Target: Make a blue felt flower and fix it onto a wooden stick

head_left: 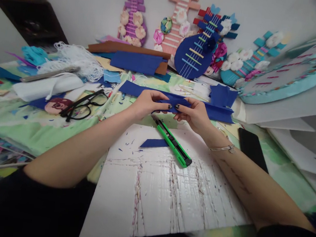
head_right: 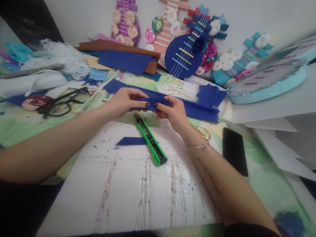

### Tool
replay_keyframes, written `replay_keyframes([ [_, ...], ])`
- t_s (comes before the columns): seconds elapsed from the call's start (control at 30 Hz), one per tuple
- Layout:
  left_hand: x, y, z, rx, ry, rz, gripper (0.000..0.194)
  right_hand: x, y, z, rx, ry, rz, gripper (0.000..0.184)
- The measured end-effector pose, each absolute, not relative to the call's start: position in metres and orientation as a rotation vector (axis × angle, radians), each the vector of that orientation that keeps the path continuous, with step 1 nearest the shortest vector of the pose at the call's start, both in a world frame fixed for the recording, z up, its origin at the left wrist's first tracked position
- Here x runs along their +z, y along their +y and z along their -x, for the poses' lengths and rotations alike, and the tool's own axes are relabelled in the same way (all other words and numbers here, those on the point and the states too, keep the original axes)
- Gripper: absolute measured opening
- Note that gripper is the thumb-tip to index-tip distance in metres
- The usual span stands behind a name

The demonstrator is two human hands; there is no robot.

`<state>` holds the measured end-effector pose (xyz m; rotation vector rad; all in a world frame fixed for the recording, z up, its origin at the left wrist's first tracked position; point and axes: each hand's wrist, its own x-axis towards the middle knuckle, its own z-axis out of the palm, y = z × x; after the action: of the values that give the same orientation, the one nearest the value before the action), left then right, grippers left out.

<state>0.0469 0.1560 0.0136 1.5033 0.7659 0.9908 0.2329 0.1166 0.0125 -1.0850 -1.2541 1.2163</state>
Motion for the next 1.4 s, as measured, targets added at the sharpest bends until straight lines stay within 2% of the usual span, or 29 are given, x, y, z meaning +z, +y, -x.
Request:
replay_keyframes([
  [0.3, 0.012, 0.158, -0.047, 1.057, 0.722, -1.338, 0.023, 0.013, 0.116, -0.238, 1.311, -1.273, 0.978, 0.032],
  [0.5, 0.018, 0.155, -0.047, 1.061, 0.679, -1.198, 0.017, 0.016, 0.114, -0.24, 1.453, -1.301, 0.877, 0.035],
  [0.93, 0.029, 0.149, -0.043, 1.032, 0.551, -0.974, 0.014, 0.016, 0.115, -0.243, 1.558, -1.201, 0.749, 0.018],
  [1.07, 0.027, 0.15, -0.046, 1.087, 0.597, -1.049, 0.003, 0.014, 0.115, -0.242, 1.566, -1.173, 0.745, 0.023],
  [1.23, 0.021, 0.153, -0.049, 1.142, 0.627, -1.143, 0.012, 0.016, 0.114, -0.236, 1.412, -1.261, 0.824, 0.02],
  [1.33, 0.019, 0.155, -0.049, 1.191, 0.625, -1.15, 0.019, 0.015, 0.114, -0.234, 1.37, -1.293, 0.89, 0.033],
  [1.4, 0.018, 0.155, -0.049, 1.215, 0.608, -1.154, 0.02, 0.013, 0.114, -0.232, 1.343, -1.304, 0.946, 0.035],
])
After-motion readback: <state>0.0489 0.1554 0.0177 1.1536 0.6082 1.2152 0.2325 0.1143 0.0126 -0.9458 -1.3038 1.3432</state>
